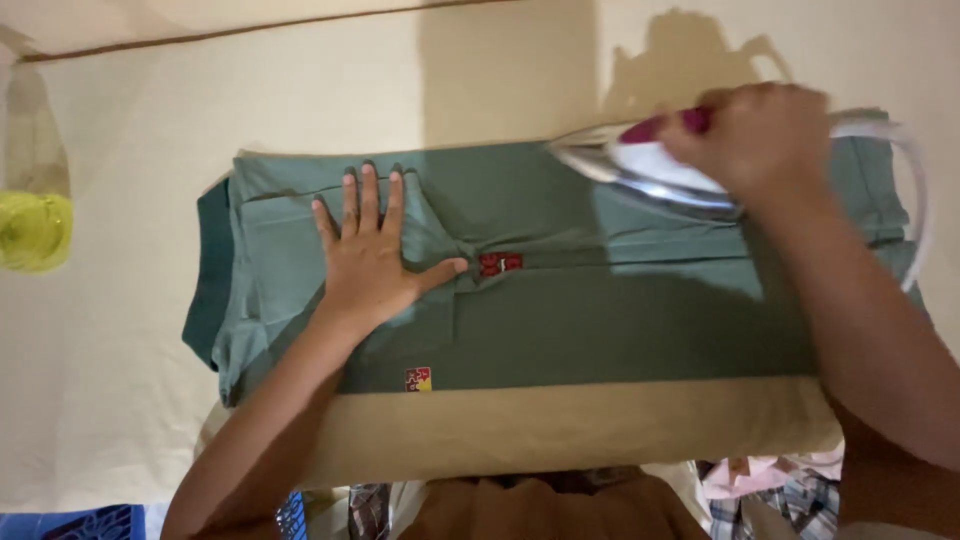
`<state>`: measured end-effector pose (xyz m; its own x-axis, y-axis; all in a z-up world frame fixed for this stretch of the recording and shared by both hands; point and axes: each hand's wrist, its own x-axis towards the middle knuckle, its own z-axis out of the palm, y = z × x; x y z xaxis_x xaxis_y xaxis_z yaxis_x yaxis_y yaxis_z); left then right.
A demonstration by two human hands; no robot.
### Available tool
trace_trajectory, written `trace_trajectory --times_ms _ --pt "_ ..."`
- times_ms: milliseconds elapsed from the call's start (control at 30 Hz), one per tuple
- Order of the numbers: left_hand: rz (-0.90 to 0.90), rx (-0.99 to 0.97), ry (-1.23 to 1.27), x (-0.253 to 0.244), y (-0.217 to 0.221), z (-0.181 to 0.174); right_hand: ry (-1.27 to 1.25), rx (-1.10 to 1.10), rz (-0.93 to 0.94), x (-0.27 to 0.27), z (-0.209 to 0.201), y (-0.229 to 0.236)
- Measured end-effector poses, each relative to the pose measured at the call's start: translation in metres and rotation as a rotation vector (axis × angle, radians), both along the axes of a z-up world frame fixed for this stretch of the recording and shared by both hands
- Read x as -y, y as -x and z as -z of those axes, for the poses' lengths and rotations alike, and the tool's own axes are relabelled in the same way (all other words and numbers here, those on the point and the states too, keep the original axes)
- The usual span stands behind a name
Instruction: Ironing and folding a green polo shirt using a steam iron and water spray.
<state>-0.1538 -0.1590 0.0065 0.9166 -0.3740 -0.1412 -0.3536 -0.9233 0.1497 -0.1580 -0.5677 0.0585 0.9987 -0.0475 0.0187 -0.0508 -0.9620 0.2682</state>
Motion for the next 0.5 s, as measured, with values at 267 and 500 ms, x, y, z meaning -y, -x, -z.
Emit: trace_trajectory --times_ms 267,500 --pt "-0.013 0.003 -0.041 0.003 -0.001 -0.001 0.248 0.24 -0.107 0.118 0.041 0.02" --pt "-0.002 0.048 0.015 0.0 -0.001 0.004 0.1 0.033 -0.288 0.04 0.005 0.037"
